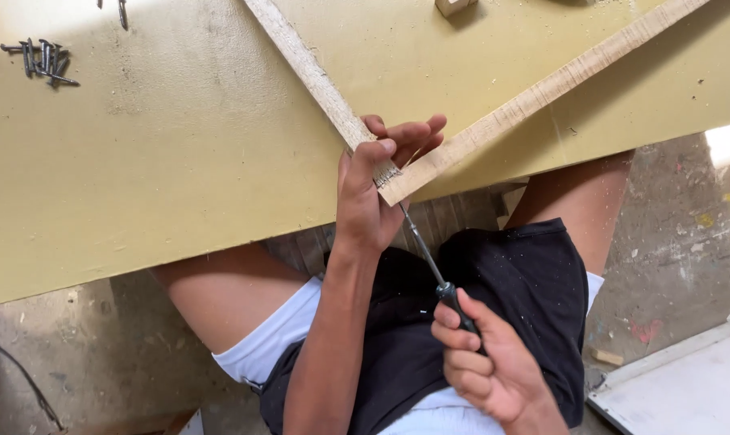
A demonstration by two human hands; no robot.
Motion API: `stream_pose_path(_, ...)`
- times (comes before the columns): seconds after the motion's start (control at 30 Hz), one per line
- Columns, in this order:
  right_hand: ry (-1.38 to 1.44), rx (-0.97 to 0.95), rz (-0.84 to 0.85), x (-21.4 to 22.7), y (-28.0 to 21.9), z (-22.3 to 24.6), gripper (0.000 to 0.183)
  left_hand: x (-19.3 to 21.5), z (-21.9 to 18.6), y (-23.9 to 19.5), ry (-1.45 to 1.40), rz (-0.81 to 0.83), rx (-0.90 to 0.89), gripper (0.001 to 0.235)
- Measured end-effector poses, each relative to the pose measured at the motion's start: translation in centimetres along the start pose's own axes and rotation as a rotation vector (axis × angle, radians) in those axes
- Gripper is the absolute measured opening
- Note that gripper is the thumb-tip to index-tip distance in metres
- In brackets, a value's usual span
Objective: Using a manual screwdriver to drive a screw into a wooden frame joint on a workbench.
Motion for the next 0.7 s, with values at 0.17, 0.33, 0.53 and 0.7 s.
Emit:
stream_pose_path(0.17, 0.041, -0.01, 0.081, -1.5, -1.1, 0.8, 0.035, -0.4, 0.0, 0.2, 0.083, -0.039, 0.085, 0.028)
stream_pose_path(0.33, -0.394, 0.338, 0.125, -4.4, -3.7, 2.3, 0.027, 1.6, -0.9, 0.8, 0.131, -0.208, 0.208, 0.046)
stream_pose_path(0.53, -0.469, 0.392, 0.228, -4.7, -3.4, 2.2, 0.024, 0.5, -8.1, 3.2, 0.384, -0.427, 0.215, 0.105)
stream_pose_path(0.7, -0.443, 0.466, 0.29, -5.7, -4.6, 3.2, 0.027, 2.3, -10.1, 7.6, 0.569, -0.394, 0.305, 0.094)
Point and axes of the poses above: each hand's wrist, its own y-axis towards the middle knuckle, its own x-axis out of the back of the hand, z = x × y, the point moved 9 cm from there along y, towards the middle knuckle, and after that the axes turned 12 degrees about y, right-handed, at the moved point
